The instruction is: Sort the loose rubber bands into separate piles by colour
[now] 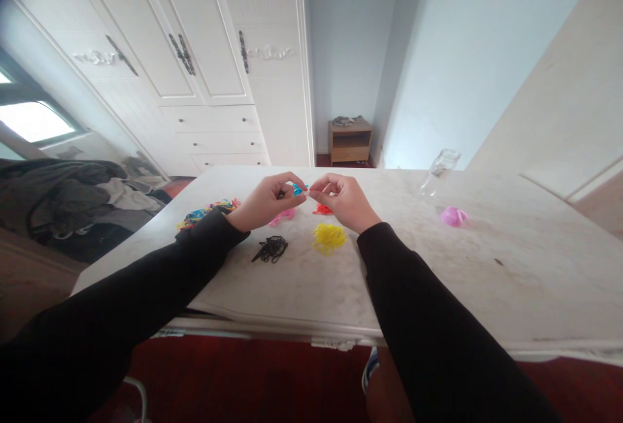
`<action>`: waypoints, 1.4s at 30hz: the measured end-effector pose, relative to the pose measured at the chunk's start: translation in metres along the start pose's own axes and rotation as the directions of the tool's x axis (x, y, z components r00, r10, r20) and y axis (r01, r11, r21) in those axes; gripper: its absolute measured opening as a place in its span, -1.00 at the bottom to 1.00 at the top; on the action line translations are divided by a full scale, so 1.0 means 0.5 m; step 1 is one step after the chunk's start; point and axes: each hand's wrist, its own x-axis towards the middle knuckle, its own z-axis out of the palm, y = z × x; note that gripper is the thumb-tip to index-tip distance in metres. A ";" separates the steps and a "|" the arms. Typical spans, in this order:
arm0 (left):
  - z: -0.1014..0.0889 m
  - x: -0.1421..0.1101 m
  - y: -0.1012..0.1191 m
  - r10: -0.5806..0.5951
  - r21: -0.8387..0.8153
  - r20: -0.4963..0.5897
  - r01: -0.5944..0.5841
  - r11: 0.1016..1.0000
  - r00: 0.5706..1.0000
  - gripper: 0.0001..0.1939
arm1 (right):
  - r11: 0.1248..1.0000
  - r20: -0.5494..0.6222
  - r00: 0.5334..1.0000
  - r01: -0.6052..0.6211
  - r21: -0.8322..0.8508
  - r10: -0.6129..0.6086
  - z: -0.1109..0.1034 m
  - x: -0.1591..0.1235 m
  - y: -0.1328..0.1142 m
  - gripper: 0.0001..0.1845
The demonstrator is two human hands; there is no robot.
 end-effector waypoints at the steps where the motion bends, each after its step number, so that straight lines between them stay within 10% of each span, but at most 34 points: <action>1: 0.001 0.000 -0.002 0.015 0.023 -0.018 -0.015 1.000 1.000 -0.87 | 1.000 0.003 1.000 -0.003 0.004 0.003 0.000 0.000 0.000 -0.64; 15: -0.002 0.000 0.000 0.102 0.233 -0.098 -0.077 0.969 0.990 -0.89 | 1.000 0.015 1.000 -0.026 0.005 0.026 -0.001 -0.003 -0.010 -0.61; 42: 0.001 0.003 0.005 -0.094 0.044 -0.131 0.101 0.994 0.987 -0.80 | 0.994 -0.165 0.985 0.038 -0.100 -0.054 0.002 0.004 -0.005 -0.87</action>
